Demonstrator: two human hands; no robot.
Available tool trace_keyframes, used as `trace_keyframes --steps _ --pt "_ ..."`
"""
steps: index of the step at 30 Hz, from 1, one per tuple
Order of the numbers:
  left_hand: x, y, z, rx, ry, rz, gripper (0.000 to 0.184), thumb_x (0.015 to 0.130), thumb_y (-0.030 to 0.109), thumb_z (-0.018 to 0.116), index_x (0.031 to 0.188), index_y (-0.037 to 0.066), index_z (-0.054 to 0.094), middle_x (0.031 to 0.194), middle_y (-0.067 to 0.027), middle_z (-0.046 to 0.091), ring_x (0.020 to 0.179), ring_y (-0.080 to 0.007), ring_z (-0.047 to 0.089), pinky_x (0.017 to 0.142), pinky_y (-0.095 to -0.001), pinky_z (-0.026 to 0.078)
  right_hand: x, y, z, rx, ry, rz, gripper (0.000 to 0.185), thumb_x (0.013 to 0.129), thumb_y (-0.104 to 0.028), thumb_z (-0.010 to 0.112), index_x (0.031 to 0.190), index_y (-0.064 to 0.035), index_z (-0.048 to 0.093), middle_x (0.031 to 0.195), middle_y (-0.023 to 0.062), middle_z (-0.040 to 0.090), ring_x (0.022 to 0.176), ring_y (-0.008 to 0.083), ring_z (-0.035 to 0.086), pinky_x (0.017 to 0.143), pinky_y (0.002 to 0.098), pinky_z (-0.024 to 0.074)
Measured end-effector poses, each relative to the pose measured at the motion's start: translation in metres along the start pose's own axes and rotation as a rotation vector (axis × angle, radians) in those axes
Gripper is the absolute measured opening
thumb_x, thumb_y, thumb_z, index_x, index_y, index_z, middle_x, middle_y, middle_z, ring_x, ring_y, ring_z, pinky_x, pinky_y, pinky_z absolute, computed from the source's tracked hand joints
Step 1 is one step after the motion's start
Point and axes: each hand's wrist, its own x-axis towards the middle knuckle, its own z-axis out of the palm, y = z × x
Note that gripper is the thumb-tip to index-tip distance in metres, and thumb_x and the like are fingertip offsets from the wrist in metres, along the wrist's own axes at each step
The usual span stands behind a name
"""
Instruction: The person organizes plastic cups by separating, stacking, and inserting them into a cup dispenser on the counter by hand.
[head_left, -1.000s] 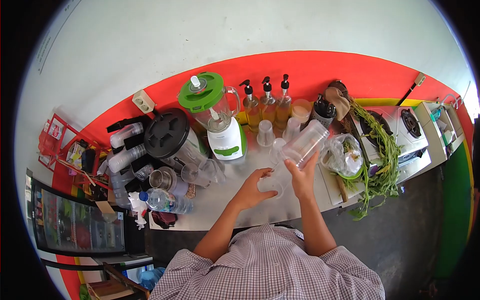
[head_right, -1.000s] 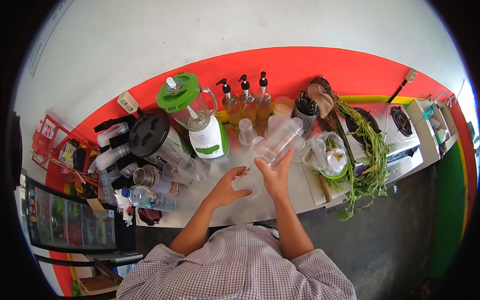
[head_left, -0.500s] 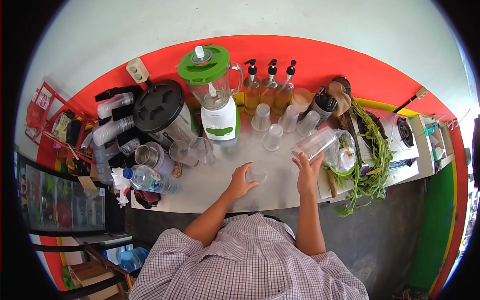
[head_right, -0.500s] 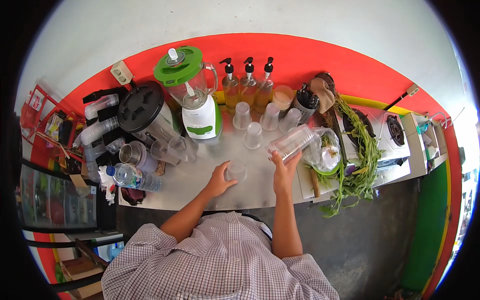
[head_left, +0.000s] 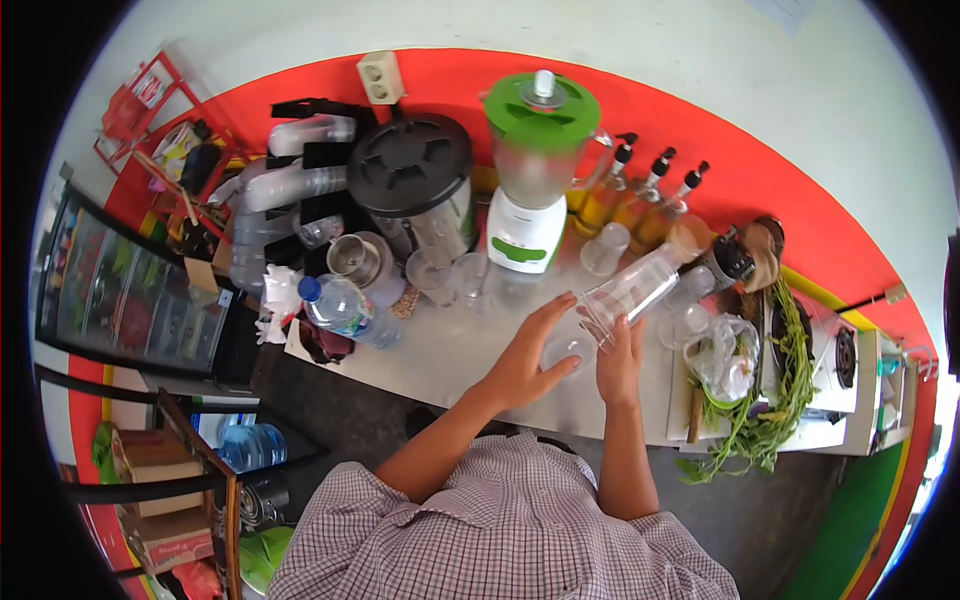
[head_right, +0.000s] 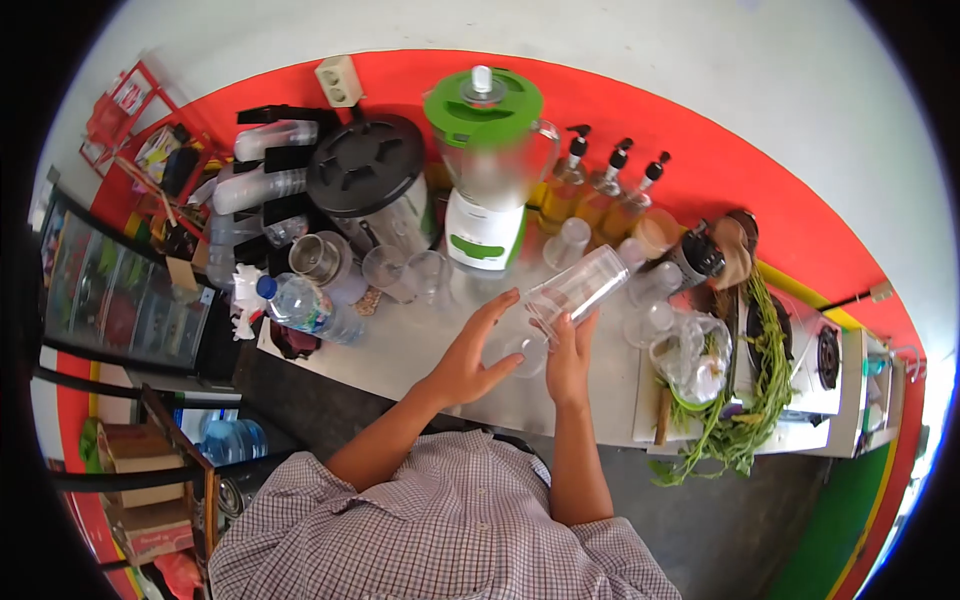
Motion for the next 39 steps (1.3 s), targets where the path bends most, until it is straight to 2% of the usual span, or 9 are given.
trace_keyframes --steps 4,6,11,16,20,26,33,35,39 --pt "-0.013 0.013 -0.033 -0.081 0.128 -0.034 0.094 0.096 0.019 0.075 0.17 0.002 0.019 0.177 -0.0168 0.022 0.161 -0.0331 0.027 0.128 -0.0486 0.024 0.003 0.012 0.063 0.13 -0.029 0.001 0.072 0.111 -0.034 0.053 0.168 -0.0101 0.016 0.156 0.0189 0.05 0.139 0.0347 0.056 0.116 0.0469 0.044" --pt "-0.02 0.024 -0.056 -0.095 0.212 -0.014 0.095 0.097 0.021 0.074 0.169 0.001 0.016 0.177 -0.0181 0.02 0.161 -0.0336 0.025 0.129 -0.0487 0.023 -0.001 0.014 0.094 0.111 -0.189 0.012 0.075 0.109 -0.035 0.055 0.168 -0.0085 0.017 0.157 0.0187 0.048 0.146 0.0329 0.049 0.12 0.0467 0.0396" --pt "-0.044 0.044 -0.112 -0.103 0.444 0.051 0.099 0.098 0.027 0.075 0.169 -0.001 0.012 0.176 -0.0229 0.018 0.163 -0.0381 0.02 0.13 -0.05 0.021 -0.016 0.003 0.17 0.197 -0.387 0.157 0.076 0.094 -0.015 0.08 0.153 -0.0032 0.035 0.151 0.0168 0.052 0.14 0.0284 0.052 0.119 0.0452 0.0414" --pt "-0.061 0.074 -0.171 0.071 0.432 0.172 0.095 0.096 0.028 0.079 0.166 -0.003 0.022 0.173 -0.0256 0.024 0.159 -0.0412 0.028 0.128 -0.0508 0.025 -0.008 -0.028 0.211 0.091 -0.593 0.078 0.087 0.087 -0.018 0.087 0.154 -0.0034 0.034 0.147 0.0161 0.054 0.137 0.0296 0.056 0.116 0.0467 0.0457" --pt "-0.064 0.087 -0.214 0.196 0.478 0.285 0.092 0.09 0.025 0.083 0.163 -0.002 0.033 0.169 -0.0274 0.032 0.155 -0.0442 0.035 0.126 -0.0528 0.028 0.0 -0.034 0.227 0.06 -0.57 0.027 0.098 0.08 -0.018 0.092 0.157 -0.0047 0.031 0.146 0.016 0.055 0.136 0.0298 0.056 0.115 0.0474 0.0472" --pt "-0.07 0.079 -0.277 0.244 0.527 0.326 0.089 0.091 0.026 0.081 0.163 0.0 0.036 0.168 -0.026 0.035 0.154 -0.0444 0.037 0.124 -0.0524 0.029 0.015 -0.055 0.268 -0.038 -0.467 -0.13 0.102 0.083 -0.008 0.087 0.162 -0.0072 0.022 0.145 0.0155 0.055 0.134 0.0277 0.057 0.112 0.0436 0.0489" --pt "-0.065 0.064 -0.356 0.193 0.466 0.271 0.082 0.093 0.019 0.077 0.163 0.0 0.038 0.168 -0.023 0.039 0.155 -0.0399 0.04 0.124 -0.0468 0.033 0.035 -0.05 0.319 -0.317 -0.526 -0.317 0.071 0.086 0.004 0.077 0.151 -0.0009 0.047 0.148 0.0176 0.052 0.133 0.0264 0.058 0.109 0.0416 0.0509" --pt "-0.064 0.068 -0.378 0.293 0.516 0.284 0.077 0.091 0.013 0.077 0.16 -0.001 0.044 0.161 -0.0219 0.05 0.148 -0.0399 0.049 0.122 -0.0444 0.036 0.043 -0.045 0.342 -0.377 -0.546 -0.415 0.071 0.086 0.006 0.076 0.151 -0.0011 0.047 0.148 0.0167 0.052 0.132 0.0255 0.058 0.108 0.0403 0.0521" --pt "-0.064 0.047 -0.417 0.444 0.579 0.264 0.068 0.091 0.007 0.075 0.154 -0.002 0.053 0.156 -0.0197 0.055 0.142 -0.038 0.053 0.119 -0.0444 0.039 0.072 -0.025 0.378 -0.554 -0.455 -0.586 0.069 0.086 0.011 0.075 0.15 -0.0025 0.052 0.149 0.0146 0.051 0.13 0.0249 0.06 0.101 0.0371 0.056"
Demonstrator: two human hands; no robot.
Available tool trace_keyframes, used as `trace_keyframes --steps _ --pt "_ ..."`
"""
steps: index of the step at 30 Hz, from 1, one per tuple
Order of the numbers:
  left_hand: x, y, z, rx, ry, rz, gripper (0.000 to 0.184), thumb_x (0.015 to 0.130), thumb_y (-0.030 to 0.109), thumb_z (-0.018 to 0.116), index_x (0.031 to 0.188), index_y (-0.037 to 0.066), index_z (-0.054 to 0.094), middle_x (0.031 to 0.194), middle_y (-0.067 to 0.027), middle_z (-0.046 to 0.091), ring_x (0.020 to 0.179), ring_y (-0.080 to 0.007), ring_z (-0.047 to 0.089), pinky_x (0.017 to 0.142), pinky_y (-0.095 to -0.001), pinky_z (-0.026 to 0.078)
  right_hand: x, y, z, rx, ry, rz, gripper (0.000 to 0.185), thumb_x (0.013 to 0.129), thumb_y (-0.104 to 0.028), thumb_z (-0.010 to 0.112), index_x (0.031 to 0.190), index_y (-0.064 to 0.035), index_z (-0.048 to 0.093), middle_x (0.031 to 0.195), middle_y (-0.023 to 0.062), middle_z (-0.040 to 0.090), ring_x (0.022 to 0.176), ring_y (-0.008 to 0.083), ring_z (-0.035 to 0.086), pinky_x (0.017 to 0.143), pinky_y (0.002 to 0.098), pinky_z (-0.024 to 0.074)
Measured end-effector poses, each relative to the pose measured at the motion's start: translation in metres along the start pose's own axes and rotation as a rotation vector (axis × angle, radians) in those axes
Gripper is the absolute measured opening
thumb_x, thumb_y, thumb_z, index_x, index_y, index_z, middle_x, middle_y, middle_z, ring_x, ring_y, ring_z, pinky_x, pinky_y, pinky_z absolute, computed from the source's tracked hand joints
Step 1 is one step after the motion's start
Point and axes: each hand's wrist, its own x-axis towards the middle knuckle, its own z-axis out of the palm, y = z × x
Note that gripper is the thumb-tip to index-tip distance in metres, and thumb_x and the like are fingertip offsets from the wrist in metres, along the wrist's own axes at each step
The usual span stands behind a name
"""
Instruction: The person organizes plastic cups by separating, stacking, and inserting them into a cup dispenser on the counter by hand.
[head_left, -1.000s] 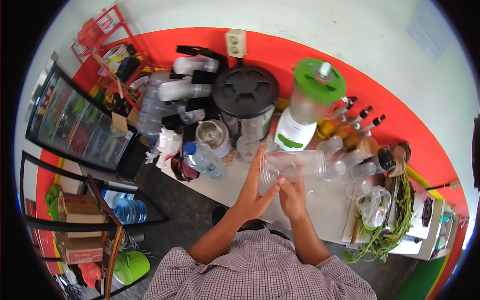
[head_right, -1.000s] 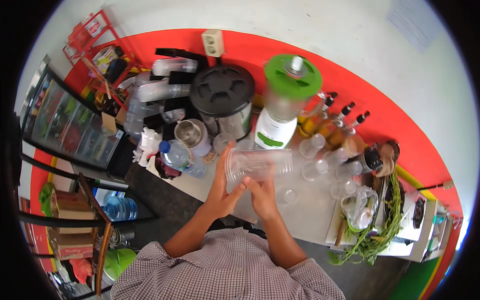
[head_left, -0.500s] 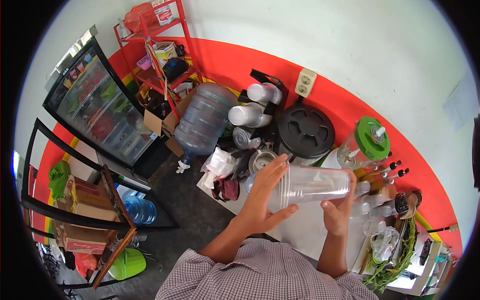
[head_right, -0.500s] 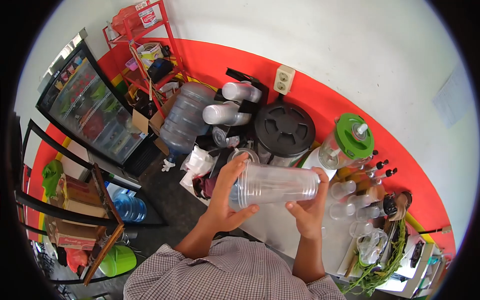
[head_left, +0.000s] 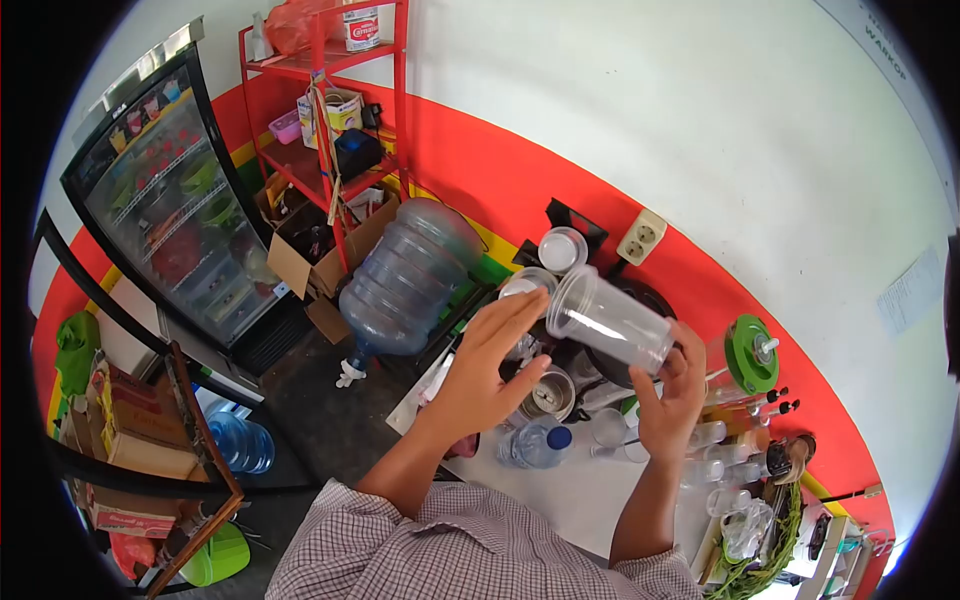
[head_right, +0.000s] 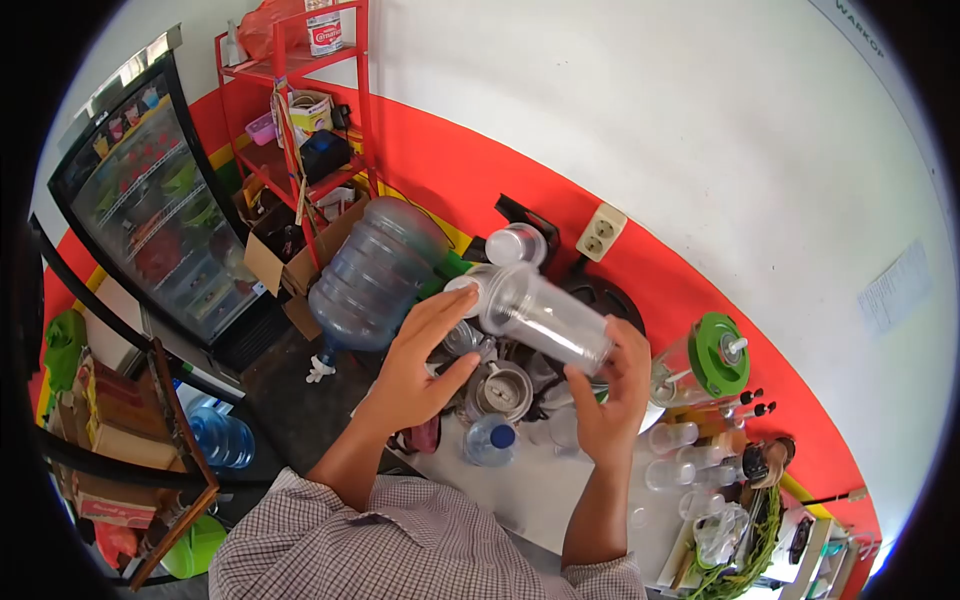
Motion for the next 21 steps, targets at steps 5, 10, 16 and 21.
trace_keyframes --steps 5,10,16,21 --pt "-0.006 -0.032 -0.004 0.048 -0.031 -0.076 0.066 0.092 0.009 0.074 0.155 0.002 0.053 0.159 -0.0176 0.052 0.146 -0.0377 0.048 0.122 -0.0453 0.034 0.031 0.005 0.033 -0.18 0.099 -0.071 0.063 0.086 0.007 0.078 0.145 -0.006 0.059 0.147 0.0164 0.053 0.13 0.0282 0.06 0.095 0.0373 0.0586" --pt "-0.017 -0.061 -0.003 0.029 -0.138 -0.132 0.067 0.093 0.011 0.073 0.157 0.007 0.051 0.165 -0.0168 0.045 0.15 -0.0372 0.043 0.125 -0.0464 0.031 0.056 0.004 0.056 -0.417 0.021 -0.157 0.058 0.087 0.003 0.079 0.142 -0.0057 0.063 0.145 0.0189 0.056 0.125 0.0324 0.063 0.086 0.0347 0.0596" --pt "-0.021 -0.072 -0.002 -0.014 -0.173 -0.103 0.07 0.093 0.012 0.074 0.158 0.008 0.05 0.171 -0.0164 0.036 0.151 -0.039 0.04 0.125 -0.0485 0.03 0.076 0.006 0.073 -0.441 0.005 -0.123 0.056 0.089 0.001 0.078 0.142 -0.0074 0.064 0.144 0.0174 0.056 0.114 0.0308 0.066 0.081 0.0348 0.0594" --pt "-0.021 -0.076 -0.002 -0.046 -0.295 -0.116 0.082 0.089 0.015 0.077 0.163 0.016 0.042 0.176 -0.0189 0.023 0.155 -0.0471 0.033 0.126 -0.0556 0.028 0.077 0.016 0.084 -0.617 -0.035 -0.162 0.056 0.092 -0.003 0.077 0.146 -0.0106 0.063 0.148 0.0163 0.055 0.111 0.0285 0.067 0.087 0.0379 0.0588"
